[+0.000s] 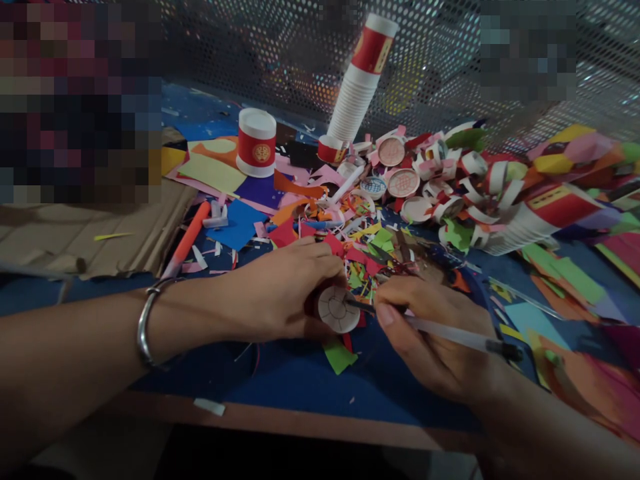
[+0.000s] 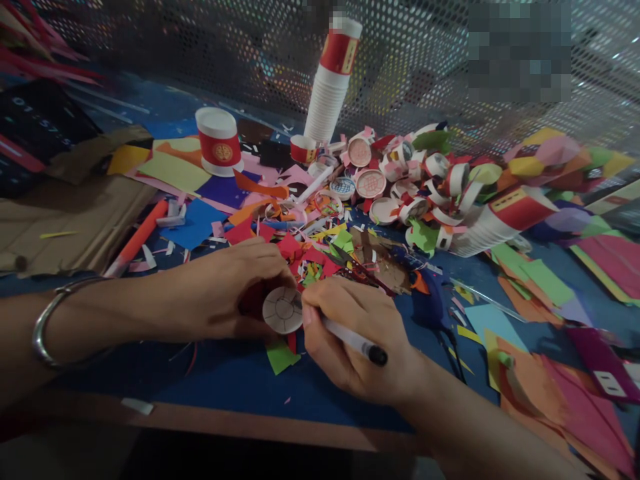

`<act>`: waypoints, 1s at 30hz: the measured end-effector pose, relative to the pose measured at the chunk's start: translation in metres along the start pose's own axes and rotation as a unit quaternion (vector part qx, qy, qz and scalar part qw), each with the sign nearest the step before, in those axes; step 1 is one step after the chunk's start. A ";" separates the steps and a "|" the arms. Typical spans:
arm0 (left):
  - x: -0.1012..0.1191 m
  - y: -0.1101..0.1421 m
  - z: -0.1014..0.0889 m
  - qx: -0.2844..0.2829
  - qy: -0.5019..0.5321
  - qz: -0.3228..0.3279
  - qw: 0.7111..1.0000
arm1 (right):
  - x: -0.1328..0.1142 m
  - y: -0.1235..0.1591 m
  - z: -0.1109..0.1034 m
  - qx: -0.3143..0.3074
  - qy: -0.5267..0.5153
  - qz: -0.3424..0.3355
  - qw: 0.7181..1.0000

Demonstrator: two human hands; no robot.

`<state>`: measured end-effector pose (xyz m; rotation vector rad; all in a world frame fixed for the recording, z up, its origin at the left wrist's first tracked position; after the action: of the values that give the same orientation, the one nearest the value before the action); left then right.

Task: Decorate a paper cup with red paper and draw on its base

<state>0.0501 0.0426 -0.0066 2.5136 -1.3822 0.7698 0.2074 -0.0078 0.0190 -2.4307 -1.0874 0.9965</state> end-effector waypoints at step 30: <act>-0.001 0.001 0.002 0.005 0.010 0.006 1.000 | -0.002 0.003 -0.001 0.023 0.030 0.019 0.999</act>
<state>0.0493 0.0423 -0.0087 2.5001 -1.3903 0.8037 0.2090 -0.0106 0.0195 -2.4372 -0.9905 0.9424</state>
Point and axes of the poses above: each hand's wrist, its own y-axis away from the middle knuckle, its own z-axis out of the palm, x = y × z, the point moved 5 cm from there along -y, towards the middle knuckle, and after that the axes turned 8 degrees about -y, right-handed, at the moved point
